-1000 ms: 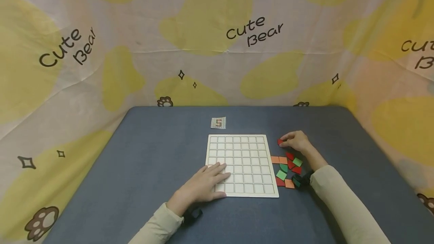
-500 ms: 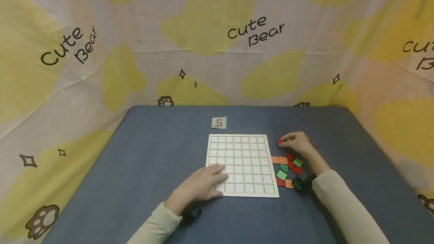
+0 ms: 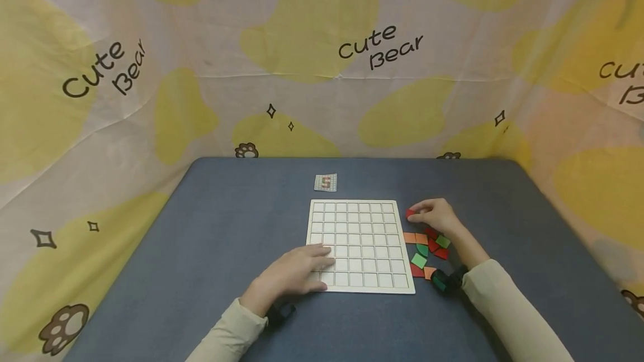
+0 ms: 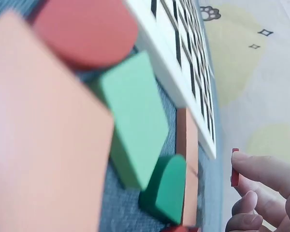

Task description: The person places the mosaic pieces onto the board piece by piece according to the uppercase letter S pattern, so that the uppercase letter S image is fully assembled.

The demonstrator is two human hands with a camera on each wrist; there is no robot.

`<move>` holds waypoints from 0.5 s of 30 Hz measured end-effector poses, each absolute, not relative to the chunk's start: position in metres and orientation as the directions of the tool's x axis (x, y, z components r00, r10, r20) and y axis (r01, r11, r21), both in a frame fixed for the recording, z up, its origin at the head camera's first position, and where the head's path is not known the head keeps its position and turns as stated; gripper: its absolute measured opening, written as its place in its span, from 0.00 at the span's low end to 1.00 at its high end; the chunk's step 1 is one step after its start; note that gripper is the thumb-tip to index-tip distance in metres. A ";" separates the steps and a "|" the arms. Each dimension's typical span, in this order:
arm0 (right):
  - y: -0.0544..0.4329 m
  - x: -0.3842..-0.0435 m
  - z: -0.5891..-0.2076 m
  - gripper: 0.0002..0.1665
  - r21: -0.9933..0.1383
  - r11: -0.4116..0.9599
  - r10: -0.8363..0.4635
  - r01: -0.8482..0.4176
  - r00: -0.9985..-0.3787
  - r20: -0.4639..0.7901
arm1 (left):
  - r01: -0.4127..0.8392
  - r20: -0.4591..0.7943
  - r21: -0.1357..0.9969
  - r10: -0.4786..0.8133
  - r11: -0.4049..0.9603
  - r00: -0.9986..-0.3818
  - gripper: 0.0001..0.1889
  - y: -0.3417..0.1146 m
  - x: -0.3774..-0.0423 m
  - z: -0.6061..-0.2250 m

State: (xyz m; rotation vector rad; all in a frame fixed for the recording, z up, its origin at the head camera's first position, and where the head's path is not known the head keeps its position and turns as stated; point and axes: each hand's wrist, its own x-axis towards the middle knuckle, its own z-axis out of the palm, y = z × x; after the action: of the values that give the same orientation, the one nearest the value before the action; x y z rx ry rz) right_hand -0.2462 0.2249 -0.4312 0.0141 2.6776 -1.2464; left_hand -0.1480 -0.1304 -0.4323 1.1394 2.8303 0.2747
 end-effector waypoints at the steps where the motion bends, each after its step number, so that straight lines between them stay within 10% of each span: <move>1: 0.224 -0.245 -0.431 0.23 -0.762 0.644 -0.078 0.071 -0.984 -0.158 | 0.682 -0.006 0.196 0.697 0.704 -0.717 0.27 -0.130 -0.148 -0.432; 15: 0.197 -0.239 -0.422 0.22 -0.767 0.639 -0.085 0.062 -0.985 -0.150 | 0.669 -0.024 0.203 0.687 0.715 -0.726 0.27 -0.126 -0.146 -0.436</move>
State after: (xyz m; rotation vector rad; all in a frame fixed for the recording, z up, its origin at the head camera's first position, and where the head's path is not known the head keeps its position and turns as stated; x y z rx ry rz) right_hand -0.2392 0.1965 -0.4224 -0.0190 2.6847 -1.2664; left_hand -0.1463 -0.1261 -0.4363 1.1171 2.8179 0.2747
